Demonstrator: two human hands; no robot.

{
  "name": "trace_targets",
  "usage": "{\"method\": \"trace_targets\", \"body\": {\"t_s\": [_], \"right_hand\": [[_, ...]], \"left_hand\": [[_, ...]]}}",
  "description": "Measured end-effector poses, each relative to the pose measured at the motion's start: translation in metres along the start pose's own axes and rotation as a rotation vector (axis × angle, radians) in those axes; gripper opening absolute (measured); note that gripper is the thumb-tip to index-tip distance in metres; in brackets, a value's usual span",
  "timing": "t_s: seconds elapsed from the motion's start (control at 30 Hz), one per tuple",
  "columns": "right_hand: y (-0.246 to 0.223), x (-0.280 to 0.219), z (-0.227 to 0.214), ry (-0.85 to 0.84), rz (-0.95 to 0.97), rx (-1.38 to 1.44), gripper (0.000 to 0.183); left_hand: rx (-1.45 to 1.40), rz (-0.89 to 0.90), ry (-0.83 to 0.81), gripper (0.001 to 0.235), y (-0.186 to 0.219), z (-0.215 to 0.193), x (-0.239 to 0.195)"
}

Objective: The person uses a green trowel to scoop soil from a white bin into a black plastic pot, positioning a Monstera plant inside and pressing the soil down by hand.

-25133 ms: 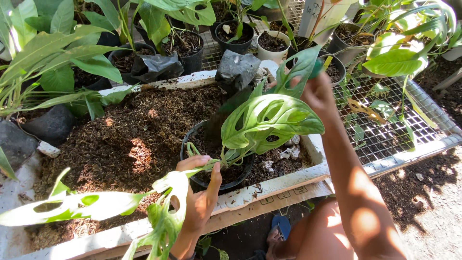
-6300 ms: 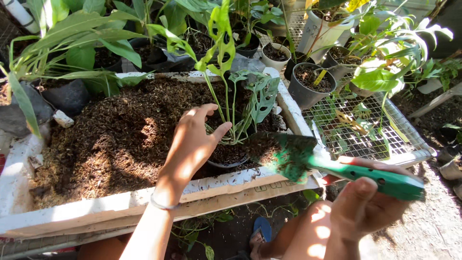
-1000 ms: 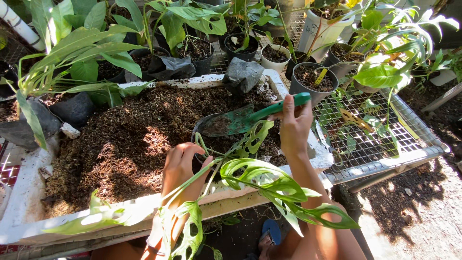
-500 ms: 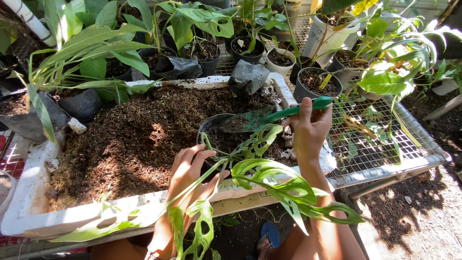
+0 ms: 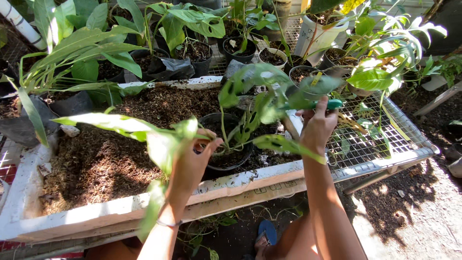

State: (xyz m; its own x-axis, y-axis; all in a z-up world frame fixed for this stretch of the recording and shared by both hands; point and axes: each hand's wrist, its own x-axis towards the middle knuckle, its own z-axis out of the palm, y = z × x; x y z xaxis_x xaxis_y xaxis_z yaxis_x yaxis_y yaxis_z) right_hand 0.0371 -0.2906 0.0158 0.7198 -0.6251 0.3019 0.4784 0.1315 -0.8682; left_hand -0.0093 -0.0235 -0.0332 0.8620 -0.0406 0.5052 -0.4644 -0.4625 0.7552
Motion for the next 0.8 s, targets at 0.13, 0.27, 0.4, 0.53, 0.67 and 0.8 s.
{"method": "trace_targets", "body": {"t_s": [0.13,0.27,0.4,0.53,0.67,0.8], "right_hand": [[0.047,0.043,-0.042,-0.005,-0.083,-0.017,0.033],[0.039,0.020,-0.054,0.013,-0.217,-0.265,0.034],[0.017,-0.014,-0.065,-0.030,-0.287,-0.312,0.023],[0.027,-0.036,-0.086,-0.033,-0.471,-0.483,0.018],[0.047,-0.047,-0.079,-0.177,-0.506,-0.426,0.012],[0.031,-0.046,-0.074,-0.219,-0.368,-0.427,0.012]], "left_hand": [[-0.034,-0.190,0.085,0.026,0.022,-0.009,0.018],[-0.036,-0.150,0.099,0.022,0.026,-0.011,0.025],[-0.019,-0.063,0.122,0.020,0.022,-0.003,0.020],[0.053,0.006,0.227,0.021,0.014,0.006,0.017],[0.085,0.035,0.281,0.021,0.008,0.010,0.017],[0.065,0.028,0.284,0.019,0.005,0.011,0.016]]}}
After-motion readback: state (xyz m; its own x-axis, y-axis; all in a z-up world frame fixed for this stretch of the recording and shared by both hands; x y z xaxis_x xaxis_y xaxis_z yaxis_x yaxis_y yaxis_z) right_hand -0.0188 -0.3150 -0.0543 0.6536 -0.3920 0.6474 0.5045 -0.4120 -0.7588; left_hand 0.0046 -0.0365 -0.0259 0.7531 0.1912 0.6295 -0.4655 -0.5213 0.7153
